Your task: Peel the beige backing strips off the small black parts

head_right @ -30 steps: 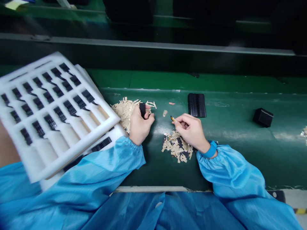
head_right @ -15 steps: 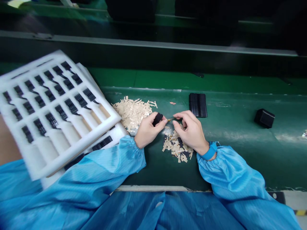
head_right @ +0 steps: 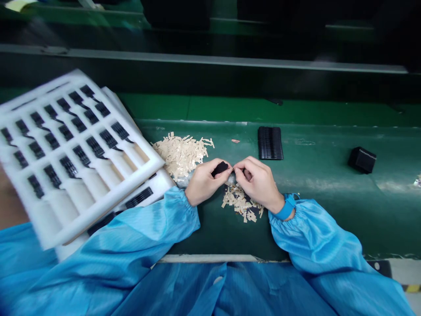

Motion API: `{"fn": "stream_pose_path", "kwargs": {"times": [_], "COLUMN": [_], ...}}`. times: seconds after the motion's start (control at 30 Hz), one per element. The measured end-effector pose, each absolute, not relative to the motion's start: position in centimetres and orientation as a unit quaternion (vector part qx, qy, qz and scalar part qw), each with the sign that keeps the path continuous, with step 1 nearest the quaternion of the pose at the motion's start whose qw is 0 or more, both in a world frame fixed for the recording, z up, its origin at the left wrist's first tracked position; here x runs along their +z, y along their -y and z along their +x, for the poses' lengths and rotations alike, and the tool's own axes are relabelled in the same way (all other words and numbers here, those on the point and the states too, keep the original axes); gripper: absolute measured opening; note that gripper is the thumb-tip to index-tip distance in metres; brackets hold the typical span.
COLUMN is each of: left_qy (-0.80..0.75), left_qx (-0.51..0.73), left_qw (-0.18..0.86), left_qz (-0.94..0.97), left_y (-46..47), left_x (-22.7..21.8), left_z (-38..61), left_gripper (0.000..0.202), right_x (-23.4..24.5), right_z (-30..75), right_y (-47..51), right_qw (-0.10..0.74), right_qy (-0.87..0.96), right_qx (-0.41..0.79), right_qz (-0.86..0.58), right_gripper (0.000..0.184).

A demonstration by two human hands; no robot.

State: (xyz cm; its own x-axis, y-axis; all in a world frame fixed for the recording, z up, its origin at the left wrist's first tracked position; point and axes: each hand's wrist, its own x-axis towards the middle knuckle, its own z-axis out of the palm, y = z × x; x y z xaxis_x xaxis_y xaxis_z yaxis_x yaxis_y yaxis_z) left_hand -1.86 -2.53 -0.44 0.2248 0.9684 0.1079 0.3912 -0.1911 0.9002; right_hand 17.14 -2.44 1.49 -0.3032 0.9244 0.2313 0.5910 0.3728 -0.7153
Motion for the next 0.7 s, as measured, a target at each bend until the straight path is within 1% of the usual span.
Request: {"fn": "stream_pose_path", "kwargs": {"times": [0.07, 0.17, 0.23, 0.3, 0.4, 0.47, 0.53, 0.63, 0.7], "left_qy": [-0.521, -0.568, -0.570, -0.547, -0.518, -0.503, -0.472, -0.406, -0.412], "left_qx": [0.399, 0.498, 0.553, 0.573, 0.555, 0.533, 0.508, 0.438, 0.419], "left_qw": [0.414, 0.449, 0.456, 0.465, 0.500, 0.535, 0.593, 0.711, 0.739], "left_qz": [0.631, 0.477, 0.402, 0.394, 0.418, 0.419, 0.409, 0.372, 0.328], "left_y": [2.2, 1.5, 1.3, 1.4, 2.1, 2.6, 2.8, 2.4, 1.8], "left_x": [-0.3, -0.1, 0.0, 0.3, 0.9, 1.3, 1.5, 1.4, 0.9], "left_z": [-2.0, -2.1, -2.1, -2.0, -1.6, -1.3, -1.2, -1.3, -1.4], "left_gripper": [0.015, 0.020, 0.022, 0.024, 0.025, 0.025, 0.024, 0.018, 0.014], "right_x": [1.5, 1.3, 1.1, 0.7, 0.4, 0.5, 0.9, 1.5, 1.7], "right_z": [17.3, 17.4, 17.4, 17.4, 17.3, 17.3, 17.5, 17.7, 17.7], "right_y": [2.3, 2.0, 2.0, 2.1, 2.3, 2.2, 2.1, 1.9, 1.8], "right_qw": [0.342, 0.367, 0.343, 0.306, 0.272, 0.268, 0.283, 0.320, 0.339], "right_qy": [0.738, 0.706, 0.736, 0.782, 0.821, 0.823, 0.806, 0.758, 0.736], "right_qx": [0.251, 0.223, 0.208, 0.200, 0.210, 0.236, 0.251, 0.232, 0.221], "right_qz": [-0.525, -0.563, -0.545, -0.505, -0.457, -0.441, -0.455, -0.518, -0.543], "right_gripper": [0.014, 0.014, 0.015, 0.018, 0.021, 0.023, 0.026, 0.027, 0.026]}}
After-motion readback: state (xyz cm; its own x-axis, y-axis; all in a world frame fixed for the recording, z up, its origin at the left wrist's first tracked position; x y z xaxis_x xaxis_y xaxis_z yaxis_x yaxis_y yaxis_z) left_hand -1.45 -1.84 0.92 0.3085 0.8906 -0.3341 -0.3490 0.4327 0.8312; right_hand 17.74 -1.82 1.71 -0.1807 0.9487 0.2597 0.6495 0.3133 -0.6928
